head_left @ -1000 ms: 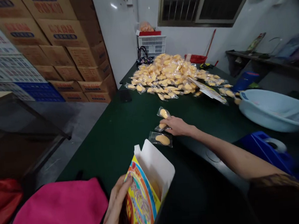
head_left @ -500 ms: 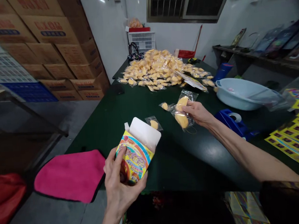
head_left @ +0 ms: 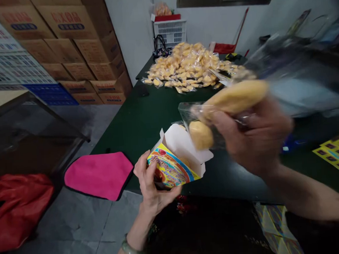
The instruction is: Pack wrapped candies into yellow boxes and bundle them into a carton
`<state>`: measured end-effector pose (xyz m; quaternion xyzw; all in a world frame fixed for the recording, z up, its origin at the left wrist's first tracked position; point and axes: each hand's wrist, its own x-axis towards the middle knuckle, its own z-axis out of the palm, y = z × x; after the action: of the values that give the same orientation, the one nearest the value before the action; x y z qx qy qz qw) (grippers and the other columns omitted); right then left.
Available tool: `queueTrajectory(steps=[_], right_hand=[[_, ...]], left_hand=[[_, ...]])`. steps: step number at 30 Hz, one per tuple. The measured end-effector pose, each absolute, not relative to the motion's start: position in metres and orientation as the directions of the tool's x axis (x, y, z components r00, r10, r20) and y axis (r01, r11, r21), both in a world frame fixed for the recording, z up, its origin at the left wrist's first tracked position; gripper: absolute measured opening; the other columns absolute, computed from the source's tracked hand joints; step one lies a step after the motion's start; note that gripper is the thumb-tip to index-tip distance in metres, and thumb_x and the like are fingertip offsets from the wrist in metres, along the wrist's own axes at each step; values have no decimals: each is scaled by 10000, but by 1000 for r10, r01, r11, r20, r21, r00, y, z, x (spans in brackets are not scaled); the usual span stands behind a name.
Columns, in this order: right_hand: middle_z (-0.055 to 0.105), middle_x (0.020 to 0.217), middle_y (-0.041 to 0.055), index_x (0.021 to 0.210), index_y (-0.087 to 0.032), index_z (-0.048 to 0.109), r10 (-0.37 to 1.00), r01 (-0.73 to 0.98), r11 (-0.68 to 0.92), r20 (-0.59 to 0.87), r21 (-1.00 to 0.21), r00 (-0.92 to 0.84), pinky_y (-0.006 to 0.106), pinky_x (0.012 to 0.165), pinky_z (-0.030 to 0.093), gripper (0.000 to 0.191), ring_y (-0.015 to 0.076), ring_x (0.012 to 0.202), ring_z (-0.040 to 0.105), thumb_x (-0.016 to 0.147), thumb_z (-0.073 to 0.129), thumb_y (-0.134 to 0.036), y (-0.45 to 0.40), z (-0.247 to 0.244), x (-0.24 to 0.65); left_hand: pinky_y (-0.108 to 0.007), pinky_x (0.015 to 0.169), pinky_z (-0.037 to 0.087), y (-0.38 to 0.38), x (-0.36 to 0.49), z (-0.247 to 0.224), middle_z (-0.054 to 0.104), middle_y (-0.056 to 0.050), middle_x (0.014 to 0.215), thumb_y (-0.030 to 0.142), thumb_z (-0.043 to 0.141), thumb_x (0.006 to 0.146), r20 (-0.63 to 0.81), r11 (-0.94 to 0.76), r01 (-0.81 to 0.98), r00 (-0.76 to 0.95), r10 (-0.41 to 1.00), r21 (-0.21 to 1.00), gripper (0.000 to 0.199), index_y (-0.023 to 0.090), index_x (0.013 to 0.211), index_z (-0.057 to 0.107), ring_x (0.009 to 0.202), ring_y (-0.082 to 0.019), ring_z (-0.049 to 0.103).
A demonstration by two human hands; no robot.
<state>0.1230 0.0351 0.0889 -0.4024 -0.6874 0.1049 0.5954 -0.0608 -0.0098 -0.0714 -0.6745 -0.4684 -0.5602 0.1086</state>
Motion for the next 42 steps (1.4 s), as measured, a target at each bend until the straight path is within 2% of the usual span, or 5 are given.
queueTrajectory(steps=[19,25,30,37,42], right_hand=[[670,759,18,887,-211,628,894,122,431,442,-894,80,264,545,501,253,139,639,617,841,576,-455,98,32,160],[668,803,89,882,-147,634,960,639,236,276,-732,-38,396,673,528,321,226,705,637,724,657,-426,130,-12,205],[611,1158,135,1223,-207,525,780,614,554,608,-563,-147,422,787,522,447,257,993,631,818,610,-378,66,20,195],[653,1085,112,819,-186,631,387,583,812,762,-15,-520,481,878,453,114,321,1129,556,863,601,-287,17,61,140],[610,1076,18,946,-269,614,536,470,797,803,-379,-260,400,890,472,175,207,1046,579,893,515,-134,9,65,156]], left_hand=[[-504,953,407,-1,-38,-59,446,-162,1295,336,777,590,763,-471,707,-152,629,529,899,207,1370,349,1188,-332,476],[-533,999,421,1,-35,-72,373,-140,1354,398,823,557,837,-601,610,-212,504,517,1059,253,1432,243,1260,-335,424],[-545,982,433,2,-22,-77,345,-104,1379,392,696,744,799,-484,697,-219,559,529,870,262,1444,197,1276,-330,413],[-592,1011,387,2,-12,-83,344,-162,1376,356,801,617,882,-546,762,-69,467,349,1002,289,1423,209,1260,-342,433],[-594,1062,329,-5,-18,-91,316,-166,1392,445,779,664,869,-549,733,-116,482,402,979,262,1429,196,1309,-356,391]])
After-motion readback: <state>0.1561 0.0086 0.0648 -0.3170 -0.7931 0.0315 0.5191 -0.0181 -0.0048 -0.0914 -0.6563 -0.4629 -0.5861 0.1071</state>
